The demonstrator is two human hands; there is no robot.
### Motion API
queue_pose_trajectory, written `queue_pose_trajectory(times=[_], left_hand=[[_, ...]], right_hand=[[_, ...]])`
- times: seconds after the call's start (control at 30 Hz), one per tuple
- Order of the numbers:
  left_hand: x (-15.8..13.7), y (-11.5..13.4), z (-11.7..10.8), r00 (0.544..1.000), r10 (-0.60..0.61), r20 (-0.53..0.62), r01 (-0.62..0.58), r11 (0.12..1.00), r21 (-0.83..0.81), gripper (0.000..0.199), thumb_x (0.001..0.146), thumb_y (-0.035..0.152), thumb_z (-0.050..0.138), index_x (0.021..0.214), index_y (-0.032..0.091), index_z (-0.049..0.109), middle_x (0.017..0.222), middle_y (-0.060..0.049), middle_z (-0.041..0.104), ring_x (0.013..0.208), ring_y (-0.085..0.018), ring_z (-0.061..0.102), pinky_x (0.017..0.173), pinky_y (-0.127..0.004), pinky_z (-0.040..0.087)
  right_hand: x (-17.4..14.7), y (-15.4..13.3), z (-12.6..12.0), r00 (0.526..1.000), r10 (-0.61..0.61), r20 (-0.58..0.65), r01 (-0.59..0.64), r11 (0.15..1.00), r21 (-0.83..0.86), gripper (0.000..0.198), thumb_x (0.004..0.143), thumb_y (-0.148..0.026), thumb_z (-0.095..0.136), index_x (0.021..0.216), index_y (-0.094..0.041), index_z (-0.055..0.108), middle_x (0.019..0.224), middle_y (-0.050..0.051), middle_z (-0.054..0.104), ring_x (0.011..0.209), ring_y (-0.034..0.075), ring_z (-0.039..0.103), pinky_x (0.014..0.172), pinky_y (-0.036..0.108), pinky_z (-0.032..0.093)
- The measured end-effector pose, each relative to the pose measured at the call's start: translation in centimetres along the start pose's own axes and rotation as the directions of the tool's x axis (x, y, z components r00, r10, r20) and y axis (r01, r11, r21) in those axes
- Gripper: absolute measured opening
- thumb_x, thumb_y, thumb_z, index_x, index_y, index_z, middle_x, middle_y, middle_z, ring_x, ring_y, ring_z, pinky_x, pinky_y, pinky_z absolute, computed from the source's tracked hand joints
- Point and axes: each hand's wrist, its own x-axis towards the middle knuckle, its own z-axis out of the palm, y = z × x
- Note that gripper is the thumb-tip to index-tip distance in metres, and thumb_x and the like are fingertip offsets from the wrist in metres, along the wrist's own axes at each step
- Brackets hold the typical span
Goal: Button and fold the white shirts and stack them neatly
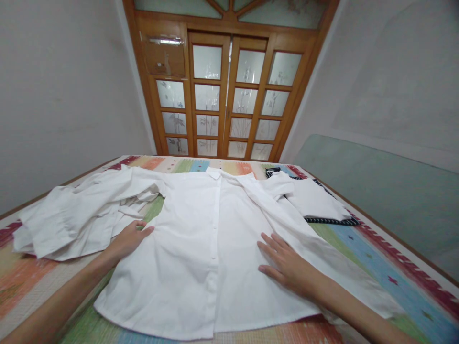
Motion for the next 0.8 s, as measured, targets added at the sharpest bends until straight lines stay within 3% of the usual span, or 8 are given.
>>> queue_pose_trajectory(times=[0.13, 0.27, 0.43, 0.57, 0.67, 0.8], left_hand=[[-0.9, -1.6, 0.2, 0.982, 0.184, -0.034, -0.161, 0.925, 0.343, 0.038, 0.073, 0.053, 0.050, 0.093, 0.021, 0.055, 0.076, -0.007, 0.069, 0.079, -0.031, 0.070, 0.069, -0.037, 0.049], [-1.4, -1.9, 0.1, 0.965, 0.262, -0.011, -0.233, 0.873, 0.428, 0.038, 0.073, 0.052, 0.047, 0.093, 0.020, 0.057, 0.085, -0.010, 0.071, 0.088, -0.033, 0.070, 0.074, -0.037, 0.049], [-0.2, -0.4, -1.2, 0.990, 0.118, 0.077, -0.131, 0.973, 0.192, 0.047, 0.065, 0.064, 0.055, 0.082, 0.021, 0.062, 0.069, -0.005, 0.069, 0.072, -0.028, 0.067, 0.062, -0.034, 0.047], [1.2, 0.9, -1.5, 0.995, -0.026, 0.092, 0.038, 0.989, -0.140, 0.058, 0.052, 0.056, 0.071, 0.093, 0.016, 0.063, 0.057, 0.001, 0.061, 0.058, -0.021, 0.061, 0.052, -0.029, 0.042], [1.9, 1.0, -1.3, 0.986, -0.007, 0.167, 0.057, 0.952, -0.300, 0.064, 0.048, 0.046, 0.077, 0.100, 0.014, 0.060, 0.052, 0.006, 0.054, 0.047, -0.014, 0.051, 0.045, -0.025, 0.035], [2.4, 0.4, -1.2, 0.975, 0.036, 0.219, 0.039, 0.944, -0.328, 0.062, 0.048, 0.035, 0.077, 0.102, 0.013, 0.058, 0.047, 0.010, 0.047, 0.040, -0.008, 0.039, 0.040, -0.021, 0.024]], right_hand=[[-1.6, -0.1, -0.3, 0.993, 0.055, 0.101, -0.059, 0.998, 0.035, 0.074, 0.090, -0.067, 0.044, 0.148, -0.021, 0.041, 0.156, 0.018, 0.030, 0.142, 0.043, 0.026, 0.109, 0.064, 0.030], [-2.6, 0.2, -0.4, 0.978, 0.052, 0.202, -0.070, 0.994, 0.084, 0.097, 0.076, -0.078, 0.053, 0.154, -0.025, 0.028, 0.160, 0.019, 0.017, 0.143, 0.047, 0.017, 0.108, 0.068, 0.024], [-2.3, 0.3, -0.9, 0.947, 0.072, 0.313, -0.117, 0.985, 0.126, 0.113, 0.066, -0.078, 0.064, 0.155, -0.024, 0.020, 0.161, 0.021, 0.010, 0.143, 0.052, 0.011, 0.107, 0.071, 0.021], [-2.0, -0.3, -1.4, 0.912, 0.171, 0.373, -0.212, 0.975, 0.071, 0.117, 0.062, -0.068, 0.074, 0.155, -0.024, 0.020, 0.161, 0.019, 0.009, 0.141, 0.054, 0.012, 0.105, 0.072, 0.025], [-2.2, 0.1, -1.4, 0.902, 0.208, 0.379, -0.232, 0.973, 0.017, 0.116, 0.061, -0.061, 0.078, 0.155, -0.028, 0.020, 0.161, 0.018, 0.011, 0.140, 0.054, 0.017, 0.103, 0.072, 0.027], [-2.9, 1.7, -1.0, 0.897, 0.215, 0.385, -0.232, 0.973, -0.002, 0.119, 0.058, -0.060, 0.079, 0.155, -0.028, 0.020, 0.161, 0.019, 0.011, 0.139, 0.055, 0.019, 0.101, 0.073, 0.029]])
